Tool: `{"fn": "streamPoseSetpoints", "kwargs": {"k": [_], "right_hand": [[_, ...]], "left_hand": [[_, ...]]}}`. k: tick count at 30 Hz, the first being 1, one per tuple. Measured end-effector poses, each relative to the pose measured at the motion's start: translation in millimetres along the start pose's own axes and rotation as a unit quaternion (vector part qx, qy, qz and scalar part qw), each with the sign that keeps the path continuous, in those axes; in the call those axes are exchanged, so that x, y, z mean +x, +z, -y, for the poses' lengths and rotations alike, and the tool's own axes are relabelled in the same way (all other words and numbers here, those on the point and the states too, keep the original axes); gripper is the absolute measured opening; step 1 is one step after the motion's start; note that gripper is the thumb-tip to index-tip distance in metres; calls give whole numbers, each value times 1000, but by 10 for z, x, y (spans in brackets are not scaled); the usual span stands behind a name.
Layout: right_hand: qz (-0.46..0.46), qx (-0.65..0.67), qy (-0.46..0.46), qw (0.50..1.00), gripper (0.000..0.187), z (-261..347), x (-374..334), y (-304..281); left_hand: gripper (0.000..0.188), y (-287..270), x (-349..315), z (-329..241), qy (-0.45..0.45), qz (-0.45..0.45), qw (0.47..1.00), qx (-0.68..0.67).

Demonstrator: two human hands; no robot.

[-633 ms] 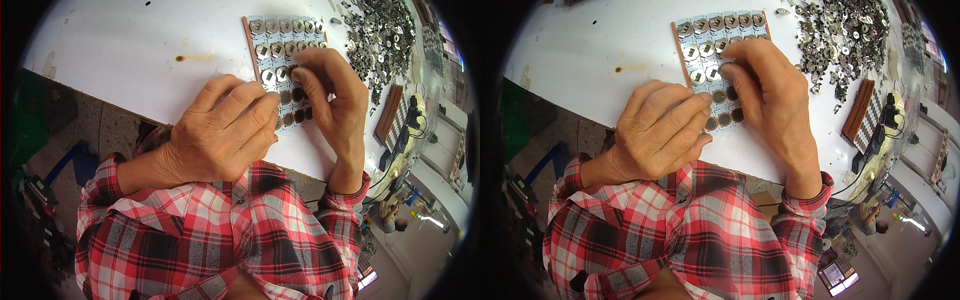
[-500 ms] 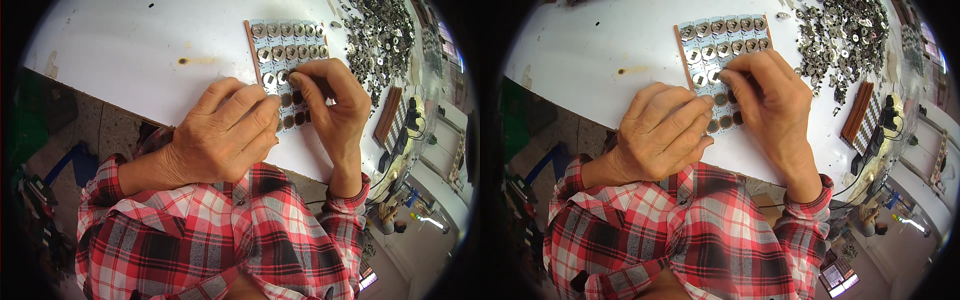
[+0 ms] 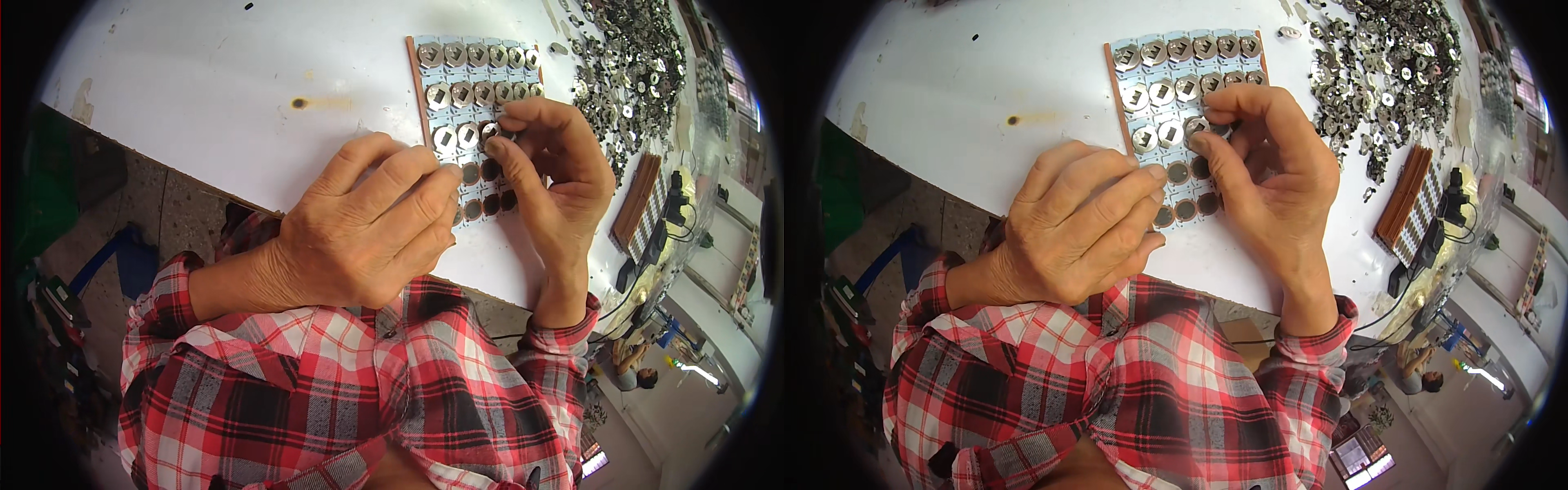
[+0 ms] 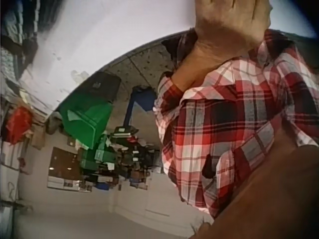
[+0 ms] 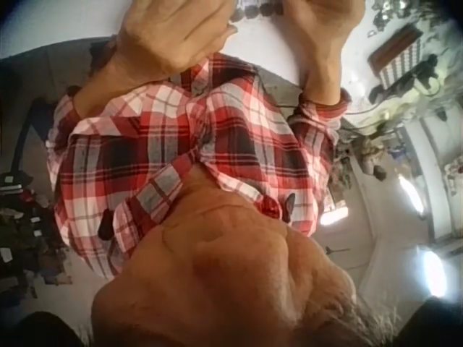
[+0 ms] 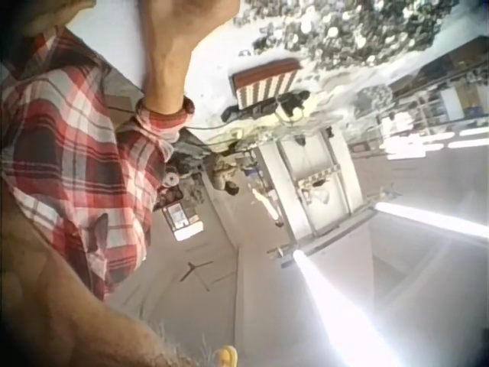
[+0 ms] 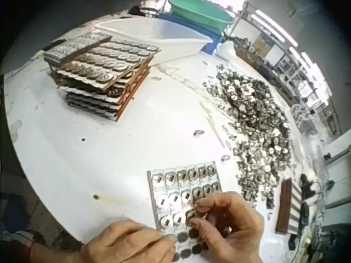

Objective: The person inserts small circular metal pieces into a grid-like assembly board by hand.

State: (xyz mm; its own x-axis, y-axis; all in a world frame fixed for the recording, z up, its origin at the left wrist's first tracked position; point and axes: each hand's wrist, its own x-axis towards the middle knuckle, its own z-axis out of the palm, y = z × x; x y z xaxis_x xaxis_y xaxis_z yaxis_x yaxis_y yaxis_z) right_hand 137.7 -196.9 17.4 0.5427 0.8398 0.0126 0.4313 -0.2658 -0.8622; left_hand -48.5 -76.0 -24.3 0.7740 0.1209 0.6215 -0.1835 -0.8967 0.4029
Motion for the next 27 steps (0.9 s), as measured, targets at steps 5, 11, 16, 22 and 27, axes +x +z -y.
{"fn": "streamPoseSetpoints", "kwargs": {"k": [5,11,16,22,27], "right_hand": [[-26,26,-32,999,32,0,26,48],[-19,1,-47,999,30,8,26,31],[-19,46,-24,998,31,-22,36,60],[-20,-103,-201,974,28,129,34,156],[-27,-154,-216,964,30,136,6,294]], "left_hand": [[40,-41,14,-33,-20,14,1000,-15],[41,-37,10,-4,-9,25,1000,-15],[43,-52,26,-20,-26,30,999,-22],[36,8,4,-18,-17,-24,1000,-10],[33,-16,2,24,1,-14,1000,-10]]}}
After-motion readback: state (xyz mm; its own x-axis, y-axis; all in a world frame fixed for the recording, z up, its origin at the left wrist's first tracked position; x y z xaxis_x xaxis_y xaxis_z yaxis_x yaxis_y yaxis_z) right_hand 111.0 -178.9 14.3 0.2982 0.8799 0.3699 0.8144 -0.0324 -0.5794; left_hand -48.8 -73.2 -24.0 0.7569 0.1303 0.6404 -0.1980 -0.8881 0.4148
